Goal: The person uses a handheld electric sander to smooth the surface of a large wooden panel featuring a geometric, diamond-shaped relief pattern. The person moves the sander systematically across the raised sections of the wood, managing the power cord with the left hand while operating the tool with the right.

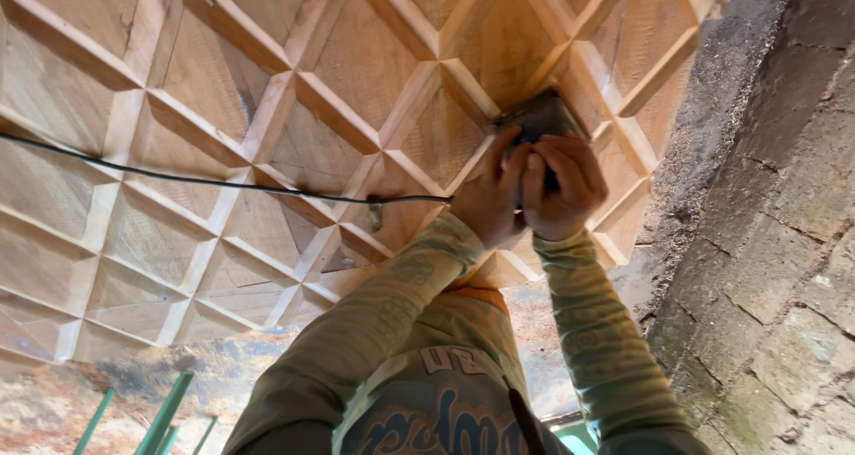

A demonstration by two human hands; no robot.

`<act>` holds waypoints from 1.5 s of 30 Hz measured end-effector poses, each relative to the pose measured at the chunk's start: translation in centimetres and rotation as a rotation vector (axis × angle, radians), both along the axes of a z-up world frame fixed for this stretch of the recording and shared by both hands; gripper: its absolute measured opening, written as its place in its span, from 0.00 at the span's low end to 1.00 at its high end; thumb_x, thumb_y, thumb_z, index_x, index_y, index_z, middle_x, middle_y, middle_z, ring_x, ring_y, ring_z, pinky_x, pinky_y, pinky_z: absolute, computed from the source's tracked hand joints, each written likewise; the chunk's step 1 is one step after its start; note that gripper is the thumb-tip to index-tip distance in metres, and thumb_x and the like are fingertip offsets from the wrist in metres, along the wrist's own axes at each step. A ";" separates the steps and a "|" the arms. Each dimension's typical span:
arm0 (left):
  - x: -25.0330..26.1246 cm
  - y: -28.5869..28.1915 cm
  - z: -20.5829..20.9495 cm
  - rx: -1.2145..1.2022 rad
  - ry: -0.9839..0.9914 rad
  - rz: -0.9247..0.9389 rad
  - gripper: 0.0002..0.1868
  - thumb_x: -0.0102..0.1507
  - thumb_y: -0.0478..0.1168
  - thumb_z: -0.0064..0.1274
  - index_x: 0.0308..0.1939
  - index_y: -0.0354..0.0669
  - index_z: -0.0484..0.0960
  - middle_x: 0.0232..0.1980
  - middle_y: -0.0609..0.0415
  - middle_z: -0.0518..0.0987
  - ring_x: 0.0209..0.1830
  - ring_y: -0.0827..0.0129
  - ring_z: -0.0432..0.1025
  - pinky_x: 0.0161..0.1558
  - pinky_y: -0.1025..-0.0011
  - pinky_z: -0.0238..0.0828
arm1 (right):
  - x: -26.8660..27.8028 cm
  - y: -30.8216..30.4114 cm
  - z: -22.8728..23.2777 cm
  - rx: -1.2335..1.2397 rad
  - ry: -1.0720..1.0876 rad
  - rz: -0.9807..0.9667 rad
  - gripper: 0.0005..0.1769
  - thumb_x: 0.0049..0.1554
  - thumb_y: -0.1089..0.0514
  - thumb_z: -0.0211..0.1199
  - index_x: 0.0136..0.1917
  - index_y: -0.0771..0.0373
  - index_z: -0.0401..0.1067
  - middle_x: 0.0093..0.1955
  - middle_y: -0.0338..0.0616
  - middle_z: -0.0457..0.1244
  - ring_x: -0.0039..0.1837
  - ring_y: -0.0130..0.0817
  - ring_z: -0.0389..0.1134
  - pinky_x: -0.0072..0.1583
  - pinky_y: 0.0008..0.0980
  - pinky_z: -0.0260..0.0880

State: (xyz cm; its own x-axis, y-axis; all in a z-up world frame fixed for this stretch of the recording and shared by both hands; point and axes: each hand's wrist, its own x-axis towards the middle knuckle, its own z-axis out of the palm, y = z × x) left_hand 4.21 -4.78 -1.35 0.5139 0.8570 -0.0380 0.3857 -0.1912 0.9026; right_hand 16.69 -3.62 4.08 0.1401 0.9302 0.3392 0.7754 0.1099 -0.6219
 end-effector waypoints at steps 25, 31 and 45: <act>5.2 -6.7 0.8 0.013 0.059 -0.120 0.42 0.58 0.40 0.60 0.69 0.40 0.52 0.74 0.27 0.60 0.56 0.38 0.70 0.34 0.52 0.81 | 5.4 -6.1 1.9 -0.044 0.012 -0.054 0.07 0.55 0.63 0.68 0.46 0.69 0.77 0.46 0.55 0.69 0.50 0.50 0.74 0.62 0.48 0.77; 3.1 -3.0 0.0 0.324 0.094 -0.046 0.40 0.58 0.39 0.60 0.67 0.36 0.53 0.65 0.35 0.65 0.70 0.34 0.61 0.56 0.38 0.76 | 3.3 -3.0 1.2 -0.013 0.026 -0.005 0.07 0.55 0.63 0.68 0.47 0.69 0.76 0.48 0.55 0.69 0.51 0.51 0.74 0.62 0.48 0.77; 0.9 -1.0 -0.1 0.335 0.021 -0.111 0.44 0.65 0.42 0.61 0.75 0.38 0.46 0.71 0.36 0.56 0.72 0.34 0.60 0.66 0.45 0.74 | 1.7 -2.2 1.1 0.072 0.044 -0.071 0.08 0.53 0.61 0.71 0.46 0.64 0.77 0.47 0.48 0.69 0.50 0.46 0.73 0.63 0.46 0.77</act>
State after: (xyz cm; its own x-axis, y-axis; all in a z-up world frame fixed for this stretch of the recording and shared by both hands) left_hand 5.13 -5.82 -1.49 0.6065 0.7629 0.2241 0.3639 -0.5169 0.7749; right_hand 18.39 -5.80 5.23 0.2208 0.8909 0.3968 0.7550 0.1014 -0.6478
